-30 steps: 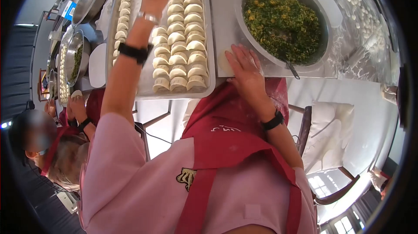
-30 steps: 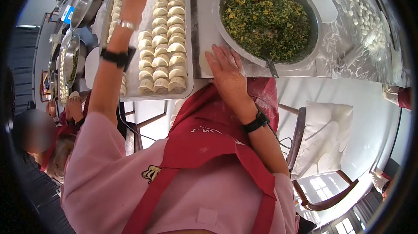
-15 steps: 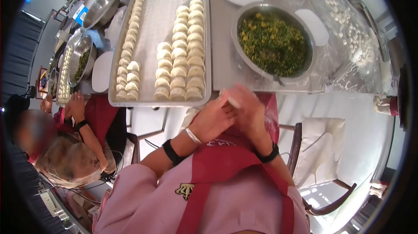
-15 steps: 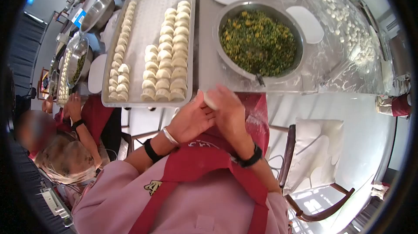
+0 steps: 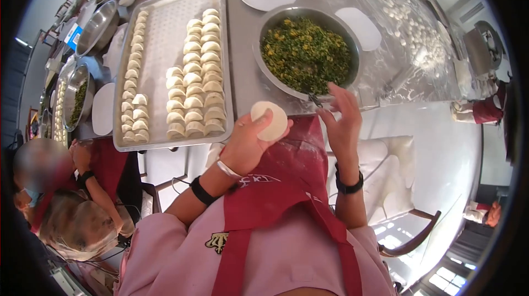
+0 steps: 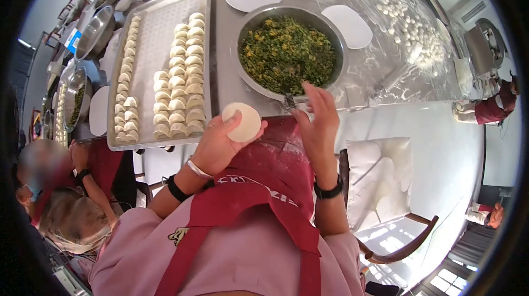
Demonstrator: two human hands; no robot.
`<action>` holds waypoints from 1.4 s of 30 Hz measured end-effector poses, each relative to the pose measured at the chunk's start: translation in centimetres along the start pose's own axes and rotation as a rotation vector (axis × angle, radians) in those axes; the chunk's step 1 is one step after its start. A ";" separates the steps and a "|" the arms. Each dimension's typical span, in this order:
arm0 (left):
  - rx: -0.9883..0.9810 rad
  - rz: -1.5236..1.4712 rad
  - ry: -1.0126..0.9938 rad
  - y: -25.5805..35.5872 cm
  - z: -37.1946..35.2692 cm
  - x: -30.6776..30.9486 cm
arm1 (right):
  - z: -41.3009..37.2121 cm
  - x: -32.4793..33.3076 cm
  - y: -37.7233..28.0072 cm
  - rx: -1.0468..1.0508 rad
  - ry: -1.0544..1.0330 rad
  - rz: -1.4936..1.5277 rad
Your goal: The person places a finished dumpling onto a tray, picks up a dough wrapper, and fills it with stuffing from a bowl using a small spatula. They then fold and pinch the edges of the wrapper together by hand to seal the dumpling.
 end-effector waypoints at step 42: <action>-0.140 -0.077 0.057 4.8 5.3 1.2 | 8.3 -8.5 7.9 -0.798 -0.090 0.896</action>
Point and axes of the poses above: each hand's wrist, its own z-axis towards the middle knuckle, its own x-axis out of the back of the hand, y = z × x, the point moved 8 cm from there along z, towards the middle knuckle, and after that the axes turned 4 degrees about -x, right-handed, at the moved point
